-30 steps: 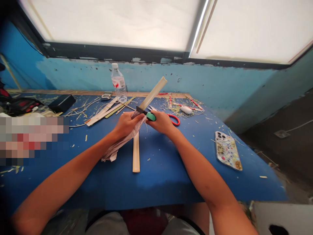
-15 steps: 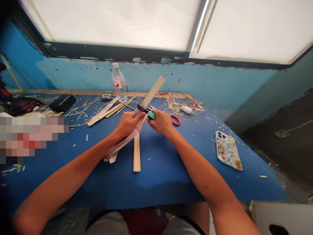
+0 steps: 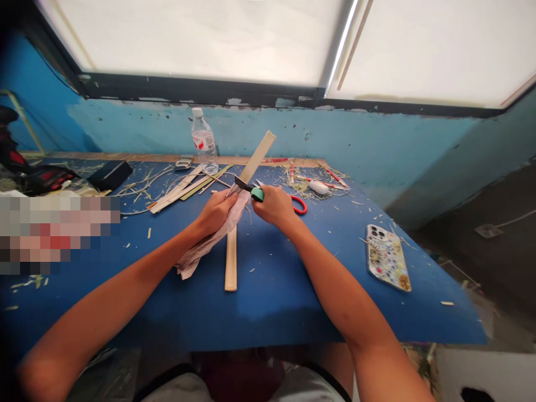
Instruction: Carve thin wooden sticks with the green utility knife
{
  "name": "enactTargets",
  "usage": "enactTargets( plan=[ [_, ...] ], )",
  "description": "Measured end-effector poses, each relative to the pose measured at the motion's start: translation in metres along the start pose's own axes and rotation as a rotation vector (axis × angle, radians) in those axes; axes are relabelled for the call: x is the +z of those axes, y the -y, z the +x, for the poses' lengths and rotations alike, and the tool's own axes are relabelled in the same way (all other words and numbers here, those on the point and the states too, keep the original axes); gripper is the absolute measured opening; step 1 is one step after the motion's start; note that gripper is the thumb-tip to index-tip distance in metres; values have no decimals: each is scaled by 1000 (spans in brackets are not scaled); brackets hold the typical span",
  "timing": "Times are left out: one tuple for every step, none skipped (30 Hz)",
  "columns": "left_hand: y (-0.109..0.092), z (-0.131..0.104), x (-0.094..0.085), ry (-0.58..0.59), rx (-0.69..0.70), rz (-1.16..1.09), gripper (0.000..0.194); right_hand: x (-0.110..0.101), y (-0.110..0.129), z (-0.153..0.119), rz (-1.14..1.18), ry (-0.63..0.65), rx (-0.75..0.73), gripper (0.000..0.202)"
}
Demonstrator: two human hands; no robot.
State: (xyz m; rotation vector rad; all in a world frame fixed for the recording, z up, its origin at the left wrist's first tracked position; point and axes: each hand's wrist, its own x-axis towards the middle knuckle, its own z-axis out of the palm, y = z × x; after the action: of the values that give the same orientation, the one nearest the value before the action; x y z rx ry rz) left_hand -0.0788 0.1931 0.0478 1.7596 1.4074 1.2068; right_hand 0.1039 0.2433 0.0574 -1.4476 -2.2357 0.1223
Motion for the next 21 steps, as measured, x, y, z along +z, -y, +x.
enactTargets(
  plan=[
    [0,0,0,-5,-5,14,37,0,0,2,-9,-1,7,20],
    [0,1,0,-8,-13,27,38,1,-1,4,-19,-2,15,22],
    [0,2,-1,-12,-23,38,38,0,-2,7,-31,-7,27,23],
    [0,3,-1,-14,-33,50,39,0,-5,11,-42,-11,40,23],
    [0,4,-2,-13,-43,61,39,-2,-8,15,-51,-22,54,24],
    [0,4,-2,-10,-51,72,39,-3,-12,18,-58,-41,70,24],
    [0,5,-2,-1,-56,84,39,-4,-16,21,-64,-63,87,23],
    [1,5,-3,14,-61,97,39,-4,-19,23,-71,-82,102,23],
    [1,6,-3,29,-66,109,39,-4,-21,23,-78,-91,109,22],
    [1,6,-4,39,-73,120,38,-4,-21,23,-82,-81,100,21],
    [1,6,-4,42,-83,130,37,-2,-21,21,-81,-52,80,21],
    [0,5,-4,42,-96,139,36,-1,-20,20,-74,-8,51,21],
    [0,5,-4,39,-107,145,36,1,-20,18,-65,31,25,21],
    [-1,4,-3,36,-112,150,35,2,-19,17,-56,58,6,21],
    [-2,4,-3,37,-113,156,34,2,-21,17,-51,66,2,21],
    [-3,3,-2,43,-109,163,34,1,-23,18,-49,57,15,21],
    [-4,2,-1,53,-103,171,34,-1,-26,19,-51,36,43,21],
    [-5,1,-1,64,-98,179,34,-3,-30,21,-56,12,76,21],
    [-6,0,0,73,-95,184,34,-5,-33,21,-60,-5,104,21],
    [-6,-1,0,79,-94,186,35,-6,-35,21,-64,-12,116,22],
    [-6,-1,0,78,-93,181,35,-7,-36,20,-65,-6,106,22]
  ],
)
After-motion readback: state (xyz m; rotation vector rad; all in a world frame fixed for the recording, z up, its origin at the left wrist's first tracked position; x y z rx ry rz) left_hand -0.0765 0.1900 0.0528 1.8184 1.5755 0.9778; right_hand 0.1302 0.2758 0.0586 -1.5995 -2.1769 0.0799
